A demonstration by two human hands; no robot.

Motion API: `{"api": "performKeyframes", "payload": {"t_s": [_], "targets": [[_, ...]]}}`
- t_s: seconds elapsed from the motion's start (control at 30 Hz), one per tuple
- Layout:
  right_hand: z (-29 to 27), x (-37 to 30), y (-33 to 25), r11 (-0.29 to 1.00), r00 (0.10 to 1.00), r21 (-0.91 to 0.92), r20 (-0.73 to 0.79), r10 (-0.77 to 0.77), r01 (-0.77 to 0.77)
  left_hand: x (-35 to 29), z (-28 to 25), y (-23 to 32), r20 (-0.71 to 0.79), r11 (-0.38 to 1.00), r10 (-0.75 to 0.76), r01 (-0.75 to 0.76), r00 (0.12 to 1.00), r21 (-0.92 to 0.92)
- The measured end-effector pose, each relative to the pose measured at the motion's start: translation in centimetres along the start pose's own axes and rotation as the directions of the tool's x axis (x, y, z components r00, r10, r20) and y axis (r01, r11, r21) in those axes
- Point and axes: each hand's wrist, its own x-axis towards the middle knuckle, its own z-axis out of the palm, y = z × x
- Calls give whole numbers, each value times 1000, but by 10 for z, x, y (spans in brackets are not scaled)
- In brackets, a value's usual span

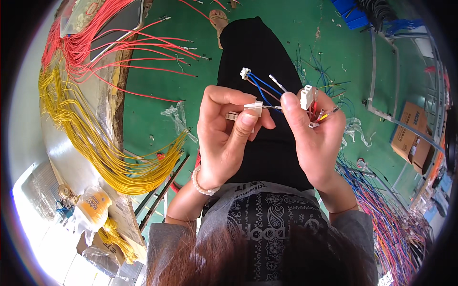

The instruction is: The person is assembling wire harnesses by selecting colored wires and inserting them into plastic connectors at a factory workbench.

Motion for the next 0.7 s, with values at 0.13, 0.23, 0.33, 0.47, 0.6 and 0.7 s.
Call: {"api": "performKeyframes", "payload": {"t_s": [0.13, 0.23, 0.33, 0.47, 0.6, 0.7], "targets": [[-2, 0, 1, 1000, 1000, -15, -12, 1, -1, -1, 0, -4, 6, 999, -39, 39, 999, -25], [-3, 1, 1, 999, 1000, -42, -14, -15, 14, 0, 2, -5, 30, 989, -50, 54, 998, -139], [-3, 0, -4, 999, 1000, -33, 5, -12, 12, -1, 2, -5, 32, 989, -34, 39, 999, -144], [2, -4, -9, 998, 994, 46, 105, 36, -41, -2, 5, -3, 60, 1000, -10, 11, 998, -13], [-4, -1, 3, 996, 985, -43, 158, -67, 74, -1, 7, -5, 42, 999, 19, -20, 999, 28], [-7, 6, -4, 990, 956, 112, 290, 52, -88, 0, 2, -5, 47, 1000, 9, -9, 999, 7]]}}
